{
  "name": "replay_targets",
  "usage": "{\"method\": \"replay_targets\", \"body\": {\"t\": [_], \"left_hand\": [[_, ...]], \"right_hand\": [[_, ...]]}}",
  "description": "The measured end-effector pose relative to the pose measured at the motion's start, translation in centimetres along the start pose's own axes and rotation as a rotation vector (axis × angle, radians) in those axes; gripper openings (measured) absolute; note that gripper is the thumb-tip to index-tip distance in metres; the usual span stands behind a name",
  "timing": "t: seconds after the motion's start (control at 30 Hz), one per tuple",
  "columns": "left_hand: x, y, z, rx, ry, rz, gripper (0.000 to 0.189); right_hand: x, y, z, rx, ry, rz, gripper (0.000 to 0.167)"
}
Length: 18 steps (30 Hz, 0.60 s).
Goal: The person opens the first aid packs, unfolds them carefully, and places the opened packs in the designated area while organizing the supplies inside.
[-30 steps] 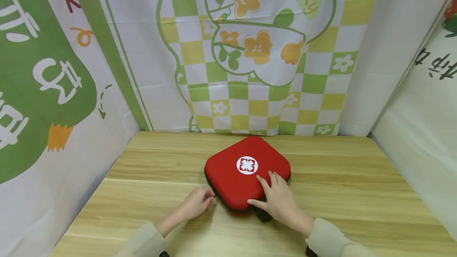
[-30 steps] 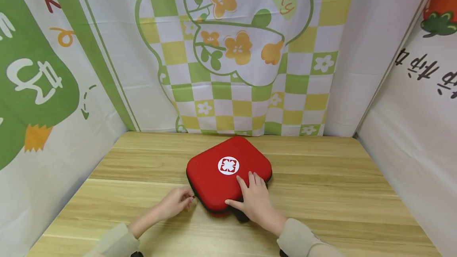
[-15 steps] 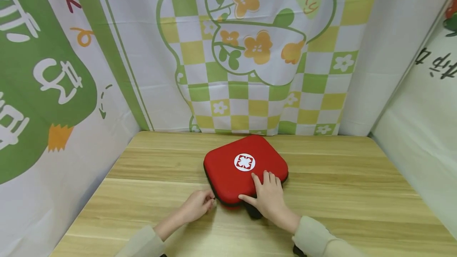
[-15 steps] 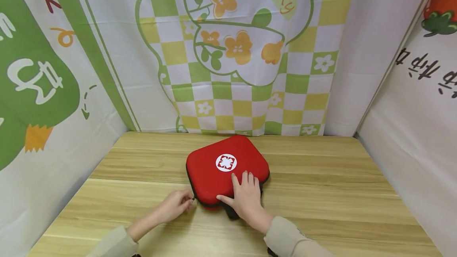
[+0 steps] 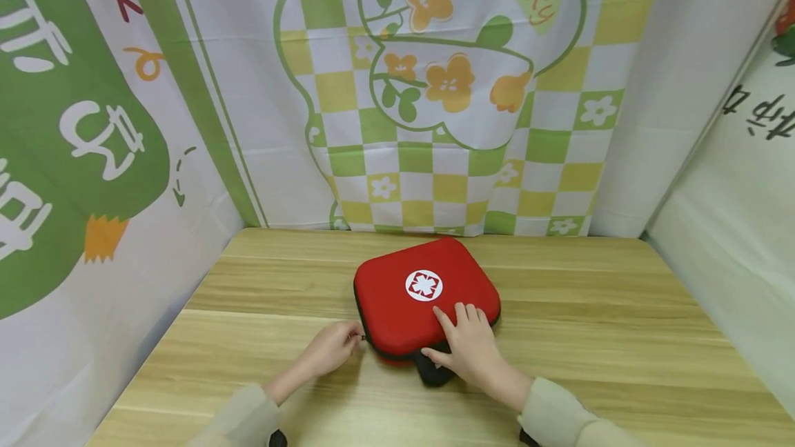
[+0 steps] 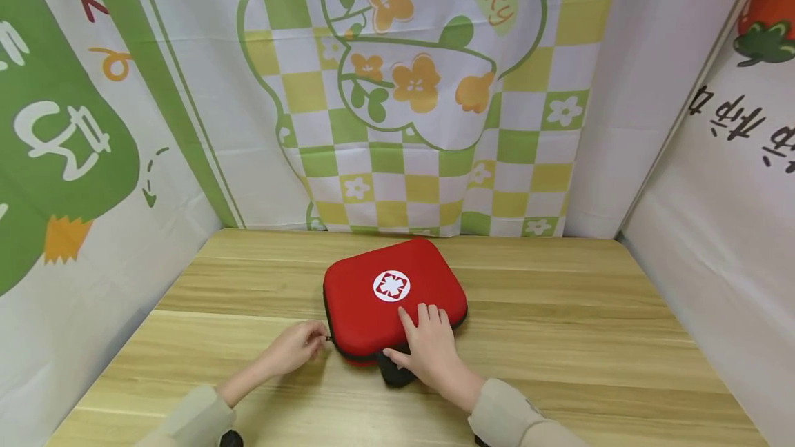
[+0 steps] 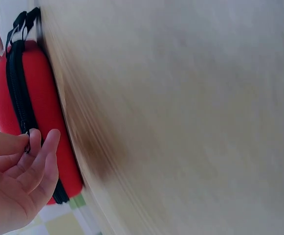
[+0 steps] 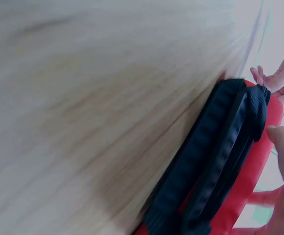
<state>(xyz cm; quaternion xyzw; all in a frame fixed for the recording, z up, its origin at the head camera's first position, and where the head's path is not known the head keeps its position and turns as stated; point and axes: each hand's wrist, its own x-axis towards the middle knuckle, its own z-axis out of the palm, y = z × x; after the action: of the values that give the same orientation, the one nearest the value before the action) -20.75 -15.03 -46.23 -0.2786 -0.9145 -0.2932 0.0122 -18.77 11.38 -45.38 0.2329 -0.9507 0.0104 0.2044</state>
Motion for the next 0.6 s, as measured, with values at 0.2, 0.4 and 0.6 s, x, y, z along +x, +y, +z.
{"method": "replay_targets", "body": {"t": [0.2,0.4,0.6], "left_hand": [[0.5,-1.8,-0.5,0.059,0.056,-0.039,0.01],[1.3,-2.9,-0.9,0.104,0.127,0.004,0.01],[2.5,-3.8,-1.3,0.076,0.128,-0.021,0.011]], "right_hand": [[-0.6,0.7,-0.5,0.152,0.047,-0.112,0.053],[-1.1,1.4,-1.1,0.315,0.038,-0.163,0.046],[-1.6,1.7,-1.7,0.433,0.013,-0.206,0.042]]}}
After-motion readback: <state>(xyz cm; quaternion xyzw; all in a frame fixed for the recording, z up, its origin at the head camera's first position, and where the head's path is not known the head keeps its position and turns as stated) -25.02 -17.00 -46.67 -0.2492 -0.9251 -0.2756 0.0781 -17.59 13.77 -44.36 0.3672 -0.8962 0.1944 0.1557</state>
